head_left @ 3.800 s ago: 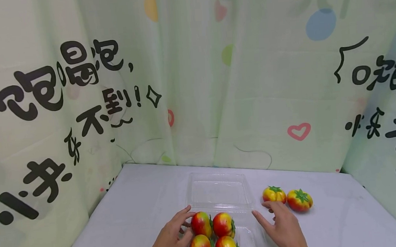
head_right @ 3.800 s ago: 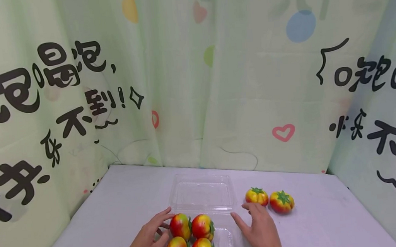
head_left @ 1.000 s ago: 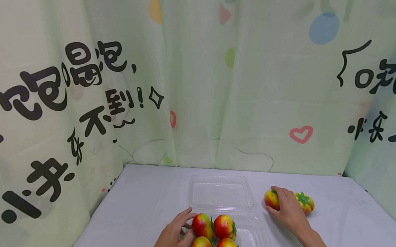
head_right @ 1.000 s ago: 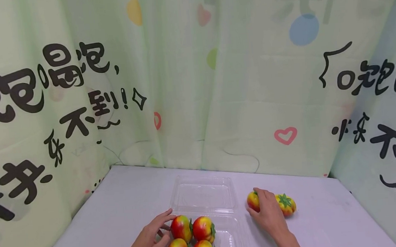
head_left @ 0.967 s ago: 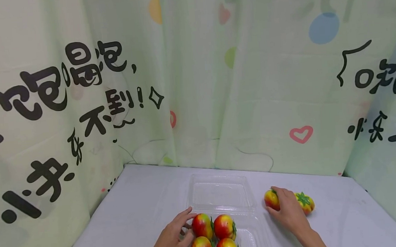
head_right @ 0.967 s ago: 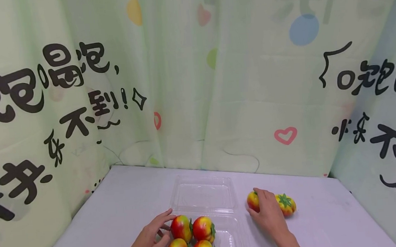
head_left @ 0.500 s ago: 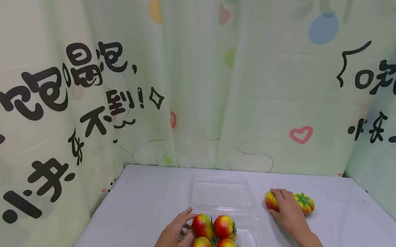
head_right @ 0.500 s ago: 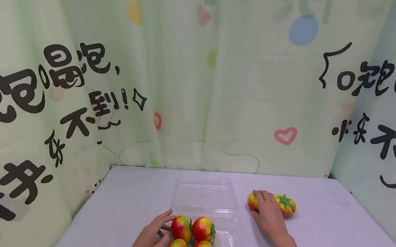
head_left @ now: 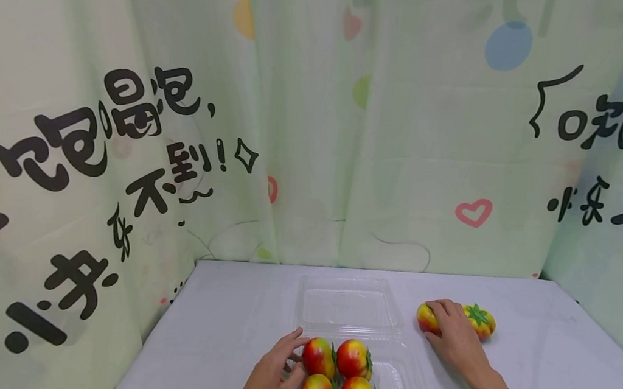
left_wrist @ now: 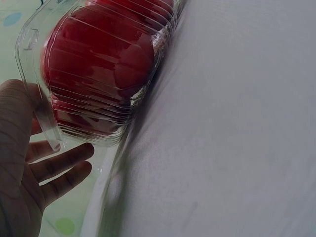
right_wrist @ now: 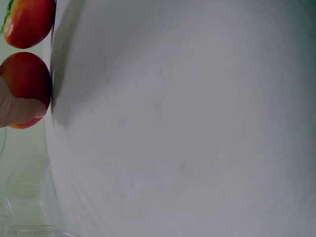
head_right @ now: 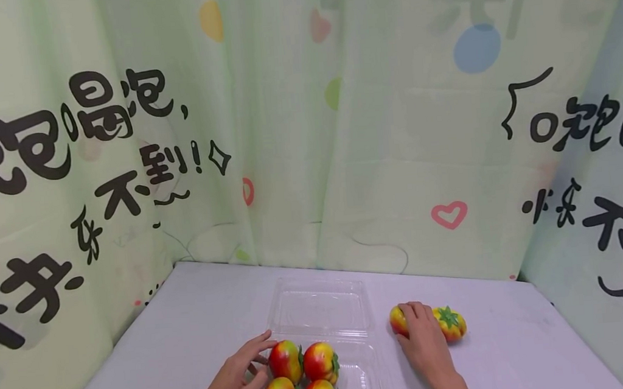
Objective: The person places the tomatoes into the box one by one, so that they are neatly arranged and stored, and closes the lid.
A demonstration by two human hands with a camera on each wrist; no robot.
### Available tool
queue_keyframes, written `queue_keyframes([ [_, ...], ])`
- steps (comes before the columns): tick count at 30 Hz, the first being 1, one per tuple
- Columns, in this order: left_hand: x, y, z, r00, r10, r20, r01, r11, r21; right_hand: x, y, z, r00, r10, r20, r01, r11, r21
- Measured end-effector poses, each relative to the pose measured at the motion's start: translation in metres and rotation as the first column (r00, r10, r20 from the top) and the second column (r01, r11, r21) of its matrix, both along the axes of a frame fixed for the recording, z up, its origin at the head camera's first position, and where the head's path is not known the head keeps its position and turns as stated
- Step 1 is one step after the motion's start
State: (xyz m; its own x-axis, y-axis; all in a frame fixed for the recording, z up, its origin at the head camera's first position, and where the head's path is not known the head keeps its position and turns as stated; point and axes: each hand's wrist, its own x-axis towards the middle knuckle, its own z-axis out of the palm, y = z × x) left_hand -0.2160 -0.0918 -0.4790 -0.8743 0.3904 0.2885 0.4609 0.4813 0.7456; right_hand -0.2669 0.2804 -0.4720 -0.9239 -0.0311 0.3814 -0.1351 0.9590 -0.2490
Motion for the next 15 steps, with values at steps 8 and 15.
queue_keyframes([
  [8, 0.0003, 0.0001, -0.0015, 1.000, -0.006, -0.014, 0.006, 1.000, 0.015, 0.0014, 0.0006, -0.0016, 1.000, -0.012, 0.024, 0.013, 1.000, -0.027],
  [15, 0.0003, -0.0004, -0.0006, 1.000, -0.010, -0.002, 0.010, 1.000, 0.019, 0.0042, -0.0027, 0.0005, 1.000, -0.014, -0.003, 0.014, 0.999, -0.048],
])
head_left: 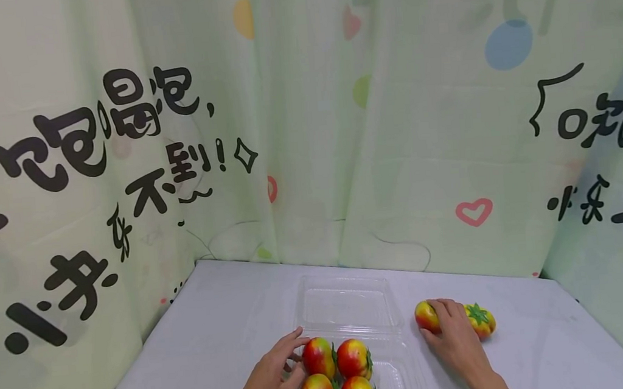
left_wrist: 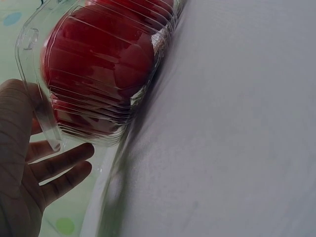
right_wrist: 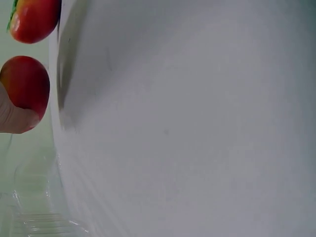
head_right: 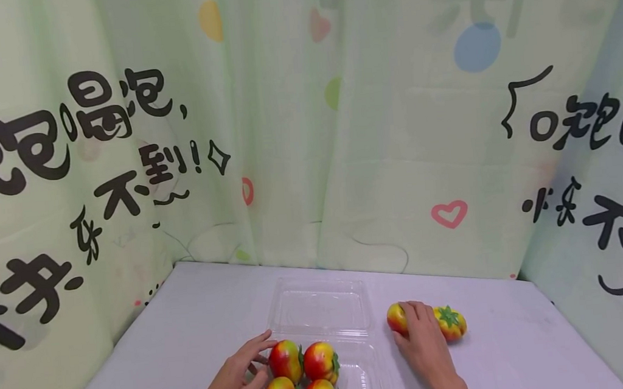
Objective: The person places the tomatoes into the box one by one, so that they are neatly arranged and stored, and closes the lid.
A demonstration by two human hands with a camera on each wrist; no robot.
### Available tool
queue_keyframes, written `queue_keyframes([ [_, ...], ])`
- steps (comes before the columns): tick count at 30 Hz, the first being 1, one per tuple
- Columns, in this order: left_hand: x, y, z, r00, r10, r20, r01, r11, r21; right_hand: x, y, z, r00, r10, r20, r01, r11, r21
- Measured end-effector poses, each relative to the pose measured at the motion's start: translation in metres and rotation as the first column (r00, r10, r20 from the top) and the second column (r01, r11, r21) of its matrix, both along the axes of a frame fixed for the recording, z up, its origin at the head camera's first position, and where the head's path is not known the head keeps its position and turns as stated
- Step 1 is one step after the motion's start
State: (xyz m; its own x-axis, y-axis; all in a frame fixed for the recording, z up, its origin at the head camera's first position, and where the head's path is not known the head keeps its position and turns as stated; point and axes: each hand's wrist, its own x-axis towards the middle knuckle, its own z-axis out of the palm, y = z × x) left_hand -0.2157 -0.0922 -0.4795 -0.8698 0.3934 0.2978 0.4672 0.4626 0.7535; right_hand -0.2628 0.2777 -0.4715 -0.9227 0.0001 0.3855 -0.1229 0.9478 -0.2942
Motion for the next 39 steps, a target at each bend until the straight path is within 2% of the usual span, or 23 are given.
queue_keyframes([
  [11, 0.000, 0.002, -0.001, 1.000, 0.009, 0.018, -0.009, 1.000, -0.015, 0.016, -0.005, 0.005, 0.998, 0.001, -0.068, -0.005, 0.998, -0.058],
  [18, -0.001, 0.001, -0.002, 1.000, -0.001, 0.017, 0.001, 1.000, -0.008, 0.025, -0.009, 0.011, 0.999, -0.011, -0.038, 0.007, 0.994, -0.106],
  [21, -0.001, 0.001, -0.002, 1.000, -0.003, 0.015, 0.004, 1.000, -0.008, 0.028, -0.010, 0.012, 0.999, -0.014, -0.047, 0.009, 0.994, -0.109],
  [27, -0.001, 0.001, -0.002, 1.000, -0.006, 0.008, 0.006, 1.000, -0.012, 0.033, -0.013, 0.013, 0.993, -0.012, -0.117, 0.000, 0.995, -0.104],
  [34, -0.001, 0.001, -0.002, 1.000, 0.001, 0.011, -0.001, 1.000, -0.016, 0.041, -0.019, 0.018, 0.993, -0.009, -0.114, -0.005, 0.993, -0.119],
  [39, -0.001, 0.001, -0.002, 1.000, -0.001, 0.021, 0.001, 1.000, -0.013, 0.045, -0.022, 0.019, 0.988, -0.001, -0.152, -0.016, 0.994, -0.108],
])
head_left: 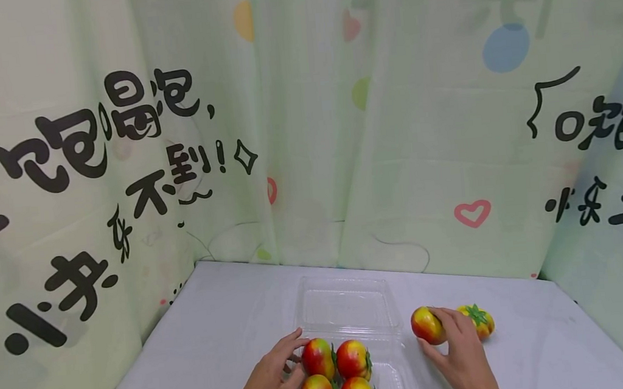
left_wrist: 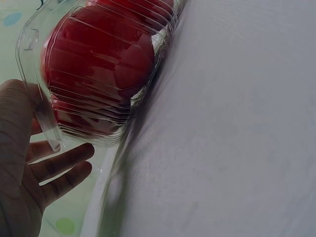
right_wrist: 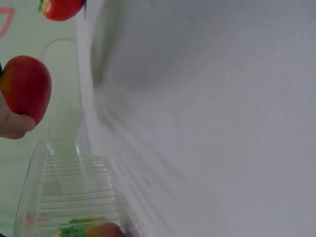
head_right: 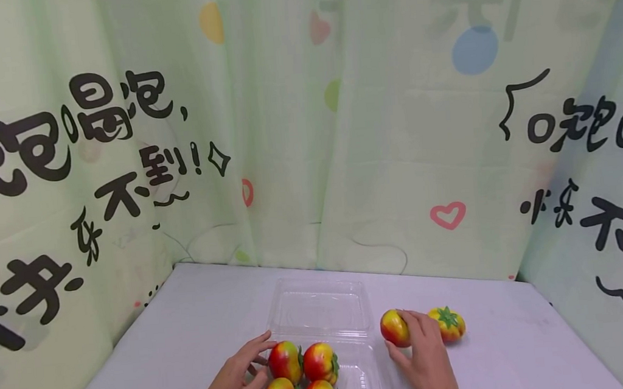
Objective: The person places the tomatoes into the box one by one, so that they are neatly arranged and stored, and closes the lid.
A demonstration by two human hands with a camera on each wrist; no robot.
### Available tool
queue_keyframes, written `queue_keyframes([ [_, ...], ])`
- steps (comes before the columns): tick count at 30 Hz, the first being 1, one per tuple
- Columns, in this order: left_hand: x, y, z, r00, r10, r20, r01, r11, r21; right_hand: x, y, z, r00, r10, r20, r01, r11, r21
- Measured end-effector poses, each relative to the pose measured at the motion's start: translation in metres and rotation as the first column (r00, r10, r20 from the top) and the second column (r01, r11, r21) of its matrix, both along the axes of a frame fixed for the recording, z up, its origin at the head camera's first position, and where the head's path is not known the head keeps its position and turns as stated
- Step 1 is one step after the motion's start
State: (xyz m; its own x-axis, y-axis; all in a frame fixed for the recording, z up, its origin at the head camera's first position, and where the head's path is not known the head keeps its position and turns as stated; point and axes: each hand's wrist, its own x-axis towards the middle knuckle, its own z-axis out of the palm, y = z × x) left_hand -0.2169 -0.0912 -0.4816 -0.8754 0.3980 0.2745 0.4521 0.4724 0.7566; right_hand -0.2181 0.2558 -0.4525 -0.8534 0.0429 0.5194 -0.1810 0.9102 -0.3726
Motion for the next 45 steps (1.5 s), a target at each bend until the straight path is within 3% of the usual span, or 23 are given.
queue_keyframes([
  [25, 0.001, 0.001, -0.001, 1.000, -0.003, -0.005, 0.003, 1.000, 0.011, 0.019, -0.017, 0.010, 0.997, 0.010, -0.082, -0.010, 1.000, 0.003],
  [45, 0.001, 0.001, 0.000, 1.000, 0.009, -0.009, -0.009, 1.000, -0.002, 0.028, -0.032, 0.017, 0.997, 0.036, -0.073, -0.036, 0.999, 0.000],
])
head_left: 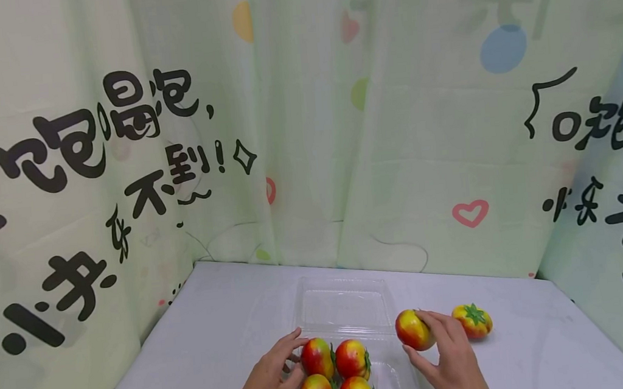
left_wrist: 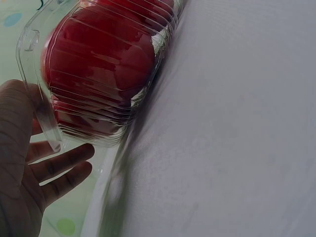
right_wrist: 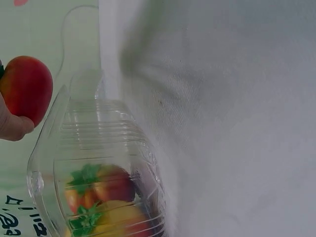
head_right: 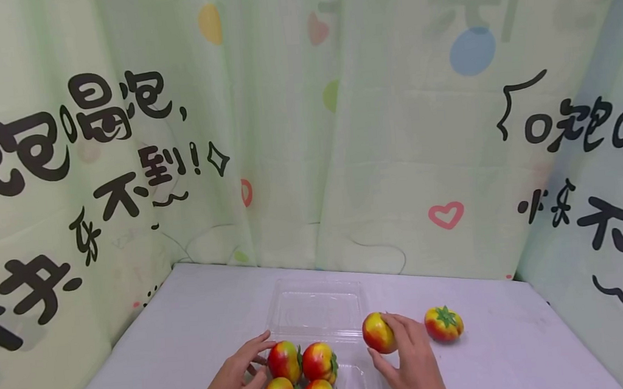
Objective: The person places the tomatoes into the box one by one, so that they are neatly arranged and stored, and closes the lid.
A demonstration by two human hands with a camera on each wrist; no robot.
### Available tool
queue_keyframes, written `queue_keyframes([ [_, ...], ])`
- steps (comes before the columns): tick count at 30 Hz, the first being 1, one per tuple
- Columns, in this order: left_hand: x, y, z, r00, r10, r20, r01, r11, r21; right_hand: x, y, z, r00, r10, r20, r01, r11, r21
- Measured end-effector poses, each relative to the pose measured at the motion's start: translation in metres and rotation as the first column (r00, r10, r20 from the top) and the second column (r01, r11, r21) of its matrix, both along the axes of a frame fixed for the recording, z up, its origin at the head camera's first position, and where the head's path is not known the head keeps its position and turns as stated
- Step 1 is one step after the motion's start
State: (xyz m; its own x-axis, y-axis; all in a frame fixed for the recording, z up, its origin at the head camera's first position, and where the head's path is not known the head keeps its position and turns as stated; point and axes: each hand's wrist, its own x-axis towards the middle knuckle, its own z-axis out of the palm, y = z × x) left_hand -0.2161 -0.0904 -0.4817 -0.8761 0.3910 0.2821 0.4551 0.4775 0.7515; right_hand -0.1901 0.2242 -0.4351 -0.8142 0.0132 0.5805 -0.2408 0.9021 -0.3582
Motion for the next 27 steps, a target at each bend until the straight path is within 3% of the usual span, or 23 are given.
queue_keyframes([
  [14, -0.001, 0.000, 0.000, 1.000, 0.002, -0.010, -0.002, 1.000, -0.008, 0.006, -0.011, 0.001, 0.999, 0.015, 0.037, -0.014, 1.000, -0.020],
  [27, 0.000, -0.001, -0.001, 1.000, -0.002, -0.018, 0.002, 1.000, -0.006, 0.010, -0.017, -0.001, 0.999, 0.028, 0.015, -0.028, 0.999, -0.018],
])
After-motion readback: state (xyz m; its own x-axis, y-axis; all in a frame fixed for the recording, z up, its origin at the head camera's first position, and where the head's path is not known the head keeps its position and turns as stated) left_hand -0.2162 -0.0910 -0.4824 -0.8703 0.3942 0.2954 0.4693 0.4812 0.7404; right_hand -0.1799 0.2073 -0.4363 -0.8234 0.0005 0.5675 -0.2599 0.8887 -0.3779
